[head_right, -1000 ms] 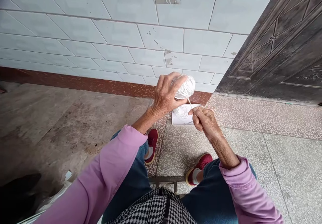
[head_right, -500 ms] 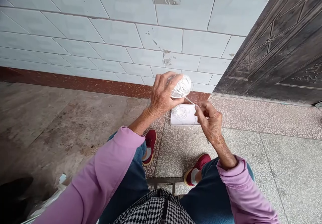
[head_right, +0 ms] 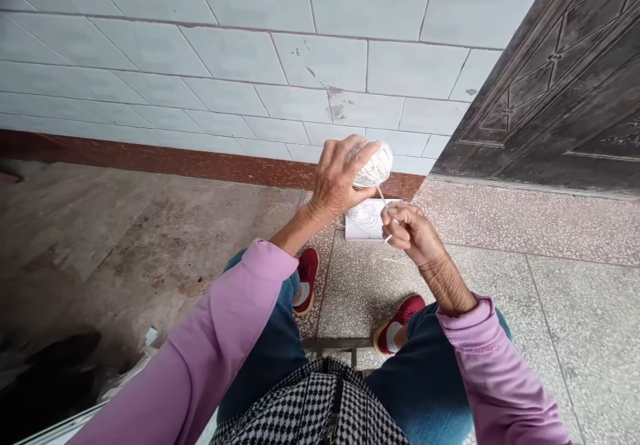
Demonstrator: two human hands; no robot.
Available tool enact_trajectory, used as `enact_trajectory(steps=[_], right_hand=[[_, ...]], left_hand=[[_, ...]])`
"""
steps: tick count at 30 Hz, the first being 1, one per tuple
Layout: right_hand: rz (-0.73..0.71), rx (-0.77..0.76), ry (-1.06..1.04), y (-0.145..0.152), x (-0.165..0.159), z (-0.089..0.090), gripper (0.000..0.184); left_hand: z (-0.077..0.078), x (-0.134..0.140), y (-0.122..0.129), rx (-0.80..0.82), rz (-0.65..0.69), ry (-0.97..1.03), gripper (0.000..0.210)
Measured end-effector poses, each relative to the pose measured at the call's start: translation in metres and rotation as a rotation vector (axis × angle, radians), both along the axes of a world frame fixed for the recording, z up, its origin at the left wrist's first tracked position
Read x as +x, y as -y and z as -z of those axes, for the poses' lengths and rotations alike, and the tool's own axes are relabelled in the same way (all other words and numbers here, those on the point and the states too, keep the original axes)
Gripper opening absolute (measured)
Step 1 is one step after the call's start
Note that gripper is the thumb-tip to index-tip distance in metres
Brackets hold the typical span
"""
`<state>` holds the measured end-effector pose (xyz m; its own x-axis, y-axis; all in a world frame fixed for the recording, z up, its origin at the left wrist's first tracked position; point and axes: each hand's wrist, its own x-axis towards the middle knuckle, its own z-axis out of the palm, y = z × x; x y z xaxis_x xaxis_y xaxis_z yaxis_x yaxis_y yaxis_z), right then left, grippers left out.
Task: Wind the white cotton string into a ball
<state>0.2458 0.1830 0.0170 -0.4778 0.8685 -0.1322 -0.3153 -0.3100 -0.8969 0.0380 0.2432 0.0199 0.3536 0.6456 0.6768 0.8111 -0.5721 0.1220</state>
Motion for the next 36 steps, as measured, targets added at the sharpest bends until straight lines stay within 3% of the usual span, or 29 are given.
enact_trajectory(steps=[7, 18, 25, 29, 32, 36], right_hand=[[0.06, 0.073, -0.018, 0.006, 0.003, -0.004, 0.037], [0.051, 0.011, 0.151, -0.002, -0.004, 0.014, 0.038], [0.341, 0.211, 0.37, -0.013, 0.005, 0.02, 0.045], [0.338, 0.43, 0.563, -0.01, 0.005, 0.021, 0.051], [0.36, 0.574, 0.62, -0.003, 0.001, 0.018, 0.048], [0.513, 0.654, 0.639, 0.005, -0.001, 0.011, 0.036]], left_hand=[[0.002, 0.0, 0.002, 0.018, 0.017, 0.02, 0.068], [0.0, -0.002, 0.003, 0.041, 0.019, 0.044, 0.065], [-0.001, -0.007, 0.003, 0.027, 0.006, -0.001, 0.067], [-0.002, -0.008, 0.002, 0.008, -0.012, -0.013, 0.065], [-0.004, -0.009, 0.001, -0.031, -0.033, -0.02, 0.067], [-0.007, -0.011, 0.001, -0.059, -0.043, -0.004, 0.069]])
